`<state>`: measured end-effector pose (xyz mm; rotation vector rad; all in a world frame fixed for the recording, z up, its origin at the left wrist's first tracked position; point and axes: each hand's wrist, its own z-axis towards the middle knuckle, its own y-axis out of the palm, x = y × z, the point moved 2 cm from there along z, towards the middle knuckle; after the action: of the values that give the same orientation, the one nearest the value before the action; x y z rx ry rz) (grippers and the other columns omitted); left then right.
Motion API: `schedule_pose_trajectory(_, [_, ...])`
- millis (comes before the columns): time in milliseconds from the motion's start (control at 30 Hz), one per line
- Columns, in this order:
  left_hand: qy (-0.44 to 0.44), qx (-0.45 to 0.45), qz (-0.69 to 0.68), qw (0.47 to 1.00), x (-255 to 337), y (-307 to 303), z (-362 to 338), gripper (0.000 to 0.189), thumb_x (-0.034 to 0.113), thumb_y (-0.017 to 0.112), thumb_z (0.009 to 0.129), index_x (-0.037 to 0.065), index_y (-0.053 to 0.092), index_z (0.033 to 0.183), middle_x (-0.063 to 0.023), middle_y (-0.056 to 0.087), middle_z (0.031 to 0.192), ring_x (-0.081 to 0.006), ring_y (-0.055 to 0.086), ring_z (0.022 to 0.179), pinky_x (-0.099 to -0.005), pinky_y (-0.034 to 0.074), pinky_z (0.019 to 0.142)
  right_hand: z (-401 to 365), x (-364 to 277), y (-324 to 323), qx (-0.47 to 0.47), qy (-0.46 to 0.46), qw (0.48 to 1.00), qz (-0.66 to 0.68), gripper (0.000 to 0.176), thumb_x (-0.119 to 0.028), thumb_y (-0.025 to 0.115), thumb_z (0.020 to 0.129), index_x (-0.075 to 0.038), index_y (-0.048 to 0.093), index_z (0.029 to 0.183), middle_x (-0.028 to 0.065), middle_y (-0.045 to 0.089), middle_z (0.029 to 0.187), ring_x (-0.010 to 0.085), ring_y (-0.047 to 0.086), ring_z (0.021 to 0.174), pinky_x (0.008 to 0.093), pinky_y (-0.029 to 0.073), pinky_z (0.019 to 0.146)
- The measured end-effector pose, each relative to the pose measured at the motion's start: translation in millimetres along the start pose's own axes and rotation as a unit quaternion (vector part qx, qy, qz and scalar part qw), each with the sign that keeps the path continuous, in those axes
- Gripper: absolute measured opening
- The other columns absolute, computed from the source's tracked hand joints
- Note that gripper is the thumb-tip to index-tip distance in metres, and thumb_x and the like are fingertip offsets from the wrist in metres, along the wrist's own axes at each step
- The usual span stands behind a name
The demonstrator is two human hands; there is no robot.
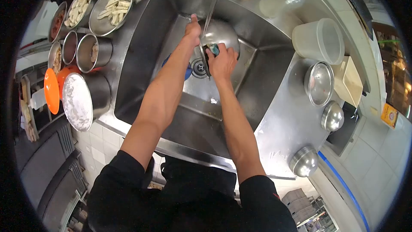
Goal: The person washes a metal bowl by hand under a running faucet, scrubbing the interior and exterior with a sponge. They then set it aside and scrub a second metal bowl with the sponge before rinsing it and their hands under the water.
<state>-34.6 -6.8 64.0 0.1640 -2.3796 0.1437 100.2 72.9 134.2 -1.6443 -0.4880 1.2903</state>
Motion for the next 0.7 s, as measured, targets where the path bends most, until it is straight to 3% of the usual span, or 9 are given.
schedule_pose_trajectory(133, [0.005,-0.009,-0.062,0.998,-18,5,29,0.071,0.052,0.031,0.1,-0.012,0.052,0.119,-0.0235,0.059,0.112,-0.0289,0.061,0.095,-0.0405,0.052,0.076,23,-10,2,-0.011,0.007,1.0,-0.018,0.03,-0.028,0.074,0.075,-0.013,0.065,0.098,0.0182,0.06,0.091,0.0389,0.054,0.093,0.0488,0.042,0.078])
schedule_pose_trajectory(200, [0.004,-0.111,-0.013,0.994,-21,7,20,0.075,0.054,0.03,0.098,-0.013,0.048,0.126,-0.0281,0.052,0.129,-0.0339,0.049,0.123,-0.0374,0.038,0.1,51,-19,6,0.001,-0.008,0.999,-0.039,0.028,-0.027,0.072,0.076,-0.014,0.065,0.1,0.0176,0.06,0.094,0.0389,0.053,0.095,0.0495,0.042,0.08])
schedule_pose_trajectory(333, [-0.005,-0.132,0.065,0.989,-19,10,-19,0.066,0.047,0.034,0.098,-0.013,0.053,0.119,-0.0306,0.053,0.126,-0.0363,0.052,0.12,-0.0415,0.041,0.096,80,-10,20,-0.05,0.04,0.995,-0.07,0.027,-0.025,0.066,0.077,-0.016,0.063,0.103,0.0161,0.06,0.099,0.0389,0.052,0.101,0.0502,0.042,0.084])
schedule_pose_trajectory(467, [0.043,-0.092,0.131,0.986,-60,10,55,0.06,0.041,0.037,0.098,-0.012,0.052,0.12,-0.0301,0.058,0.119,-0.0373,0.056,0.112,-0.0405,0.042,0.094,47,-3,29,-0.041,0.045,0.998,-0.024,0.032,-0.027,0.07,0.076,-0.017,0.062,0.106,0.0155,0.061,0.101,0.0381,0.052,0.101,0.0507,0.041,0.084])
schedule_pose_trajectory(500, [0.042,-0.105,0.094,0.989,-51,5,54,0.051,0.038,0.041,0.096,-0.008,0.057,0.112,-0.0242,0.065,0.102,-0.0338,0.064,0.087,-0.0434,0.049,0.076,29,-2,25,-0.018,0.056,0.998,0.006,0.035,-0.03,0.073,0.075,-0.016,0.063,0.106,0.0155,0.061,0.099,0.0377,0.052,0.101,0.0494,0.041,0.084])
schedule_pose_trajectory(533, [0.04,-0.104,0.095,0.989,-41,-2,50,0.051,0.038,0.041,0.096,-0.008,0.057,0.112,-0.0242,0.065,0.102,-0.0338,0.064,0.087,-0.0434,0.049,0.076,11,5,25,-0.008,0.055,0.998,0.026,0.034,-0.031,0.074,0.075,-0.014,0.063,0.103,0.0155,0.06,0.097,0.0372,0.052,0.099,0.0486,0.041,0.083])
schedule_pose_trajectory(600, [-0.027,-0.19,0.143,0.971,-20,-5,39,0.034,0.029,0.046,0.092,-0.002,0.06,0.096,-0.0146,0.061,0.078,-0.0251,0.058,0.058,-0.0417,0.046,0.051,-16,14,17,0.005,0.053,0.998,0.046,0.034,-0.031,0.075,0.075,-0.013,0.064,0.101,0.0155,0.06,0.095,0.0367,0.052,0.097,0.0478,0.041,0.082])
schedule_pose_trajectory(633, [-0.032,-0.206,0.171,0.963,-14,-4,33,0.02,0.021,0.049,0.088,0.003,0.058,0.083,-0.0069,0.048,0.062,-0.0169,0.043,0.043,-0.0352,0.035,0.039,-27,16,12,-0.01,0.062,0.996,0.065,0.034,-0.031,0.075,0.075,-0.009,0.064,0.099,0.0158,0.06,0.094,0.0363,0.051,0.093,0.0455,0.04,0.083])
schedule_pose_trajectory(700, [-0.023,-0.252,0.183,0.95,-6,-2,25,0.018,0.019,0.048,0.088,0.006,0.058,0.081,-0.0055,0.05,0.062,-0.0163,0.044,0.045,-0.0332,0.034,0.039,-34,15,9,-0.025,0.073,0.993,0.087,0.035,-0.031,0.075,0.075,-0.005,0.063,0.096,0.0161,0.059,0.092,0.0358,0.05,0.09,0.0431,0.04,0.083])
